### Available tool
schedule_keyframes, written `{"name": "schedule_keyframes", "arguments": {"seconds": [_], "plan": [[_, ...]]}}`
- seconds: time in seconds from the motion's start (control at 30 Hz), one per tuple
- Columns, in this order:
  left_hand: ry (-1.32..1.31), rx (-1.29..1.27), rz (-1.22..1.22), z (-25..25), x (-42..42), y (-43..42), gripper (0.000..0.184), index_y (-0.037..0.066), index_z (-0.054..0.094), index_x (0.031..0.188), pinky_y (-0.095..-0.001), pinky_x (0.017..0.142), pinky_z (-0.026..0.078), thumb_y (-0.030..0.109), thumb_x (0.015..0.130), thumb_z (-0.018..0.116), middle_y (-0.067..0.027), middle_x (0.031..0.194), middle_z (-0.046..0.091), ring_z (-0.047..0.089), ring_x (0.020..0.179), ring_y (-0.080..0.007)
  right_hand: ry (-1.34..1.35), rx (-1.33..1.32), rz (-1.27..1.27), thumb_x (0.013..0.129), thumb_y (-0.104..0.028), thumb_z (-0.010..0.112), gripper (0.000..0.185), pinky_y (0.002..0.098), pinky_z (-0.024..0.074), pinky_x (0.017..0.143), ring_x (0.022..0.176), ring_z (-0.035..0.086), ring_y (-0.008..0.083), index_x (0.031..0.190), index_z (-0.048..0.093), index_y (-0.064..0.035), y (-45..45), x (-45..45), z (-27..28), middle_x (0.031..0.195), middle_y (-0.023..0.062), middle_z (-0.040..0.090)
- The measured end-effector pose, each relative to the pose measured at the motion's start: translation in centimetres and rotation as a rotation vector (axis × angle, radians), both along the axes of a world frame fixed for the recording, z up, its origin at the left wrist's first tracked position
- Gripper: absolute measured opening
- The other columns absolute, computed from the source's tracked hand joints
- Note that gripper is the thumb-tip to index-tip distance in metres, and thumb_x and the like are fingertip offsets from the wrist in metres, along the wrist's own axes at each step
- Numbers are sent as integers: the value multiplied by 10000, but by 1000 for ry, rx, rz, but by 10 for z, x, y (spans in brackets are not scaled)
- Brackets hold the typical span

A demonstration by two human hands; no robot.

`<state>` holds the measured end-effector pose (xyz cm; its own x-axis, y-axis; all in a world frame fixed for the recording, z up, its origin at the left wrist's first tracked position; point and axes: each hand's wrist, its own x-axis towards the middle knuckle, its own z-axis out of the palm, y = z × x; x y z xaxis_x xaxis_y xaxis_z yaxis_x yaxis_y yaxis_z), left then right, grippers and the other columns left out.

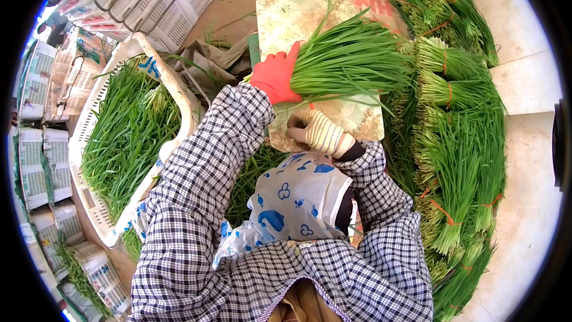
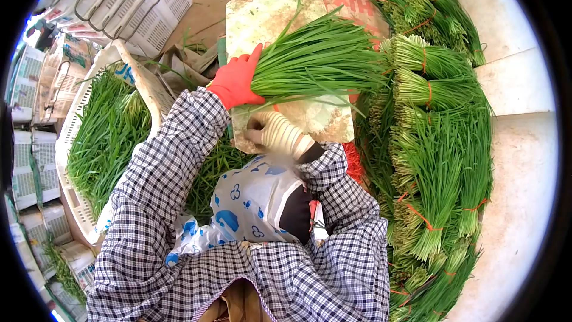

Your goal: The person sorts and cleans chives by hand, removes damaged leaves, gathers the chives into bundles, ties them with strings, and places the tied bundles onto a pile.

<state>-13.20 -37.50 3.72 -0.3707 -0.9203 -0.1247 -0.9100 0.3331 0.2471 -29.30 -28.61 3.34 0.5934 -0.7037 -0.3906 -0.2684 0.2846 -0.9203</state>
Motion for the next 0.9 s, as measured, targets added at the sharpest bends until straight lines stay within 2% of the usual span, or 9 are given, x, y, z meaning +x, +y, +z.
{"name": "schedule_keyframes", "arguments": {"seconds": [0.13, 0.17, 0.2, 0.27, 0.3, 0.4, 0.6, 0.63, 0.9], "plan": [[-10, -20, -15, -1, 1, -2, 1209, 84, 135, 1506, -421, 857, 513, 450, 580, 821, -189, 1164, 562, 568, 1033, -349, 8, 158, 274, 830, -206, 659, 214, 284, 464, 545, 589, 565, 127, 865, 622, 2, 5, 4, 61, 667, 66, 601], [-8, -17, -16, -1, 1, -1, 1199, 82, 137, 1505, -425, 858, 513, 443, 588, 820, -191, 1165, 562, 568, 1033, -352, -19, -98, 368, 809, -206, 659, 213, 324, 492, 600, 641, 607, 187, 904, 634, -17, 6, 5, 44, 722, 88, 635], [-7, -14, -17, -2, 1, 0, 1199, 82, 137, 1505, -425, 858, 513, 443, 588, 820, -191, 1165, 562, 568, 1033, -352, -19, -95, 367, 809, -206, 659, 213, 324, 492, 600, 641, 607, 187, 904, 634, -17, 4, 4, 38, 722, 88, 635], [22, -15, -33, -3, 4, -2, 1197, 80, 150, 1503, -434, 860, 510, 444, 584, 824, -192, 1170, 561, 565, 1035, -360, 271, -464, 596, 791, -200, 649, 233, 377, 511, 676, 736, 647, 274, 957, 648, -36, -5, 4, 30, 806, 130, 668], [20, -16, -32, -2, 5, -3, 1197, 80, 150, 1503, -434, 860, 510, 444, 584, 824, -192, 1170, 561, 565, 1035, -360, 426, -510, 440, 786, -202, 637, 264, 416, 514, 720, 809, 655, 336, 997, 654, -45, -5, 6, 21, 857, 167, 678], [72, 17, -42, -2, 5, -4, 1126, 55, 168, 1493, -463, 892, 482, 395, 627, 803, -224, 1185, 551, 538, 1069, -399, 424, -569, -18, 806, -208, 659, 336, 416, 522, 727, 814, 663, 340, 1105, 629, -57, -12, -1, 11, 895, 190, 677], [65, 48, -47, 0, 7, -12, 1088, 56, 179, 1489, -457, 916, 465, 399, 655, 787, -234, 1185, 548, 537, 1069, -403, 637, -1132, 82, 839, -221, 619, 251, 462, 492, 704, 785, 626, 374, 1030, 605, -59, -26, 9, -26, 811, 188, 642], [73, 69, -82, 2, 9, -15, 1087, 62, 181, 1490, -455, 918, 463, 407, 655, 786, -235, 1184, 547, 538, 1066, -403, 715, -1104, 130, 825, -228, 633, 196, 449, 512, 696, 760, 644, 340, 961, 609, -90, -28, 15, -29, 826, 138, 657], [103, 142, -122, 11, 12, -23, 1071, 91, 202, 1488, -456, 908, 465, 421, 652, 784, -234, 1178, 544, 547, 1050, -392, 840, -995, 173, 898, -281, 527, 249, 435, 531, 746, 808, 673, 314, 1023, 603, -79, -36, 51, -30, 868, 130, 686]]}}
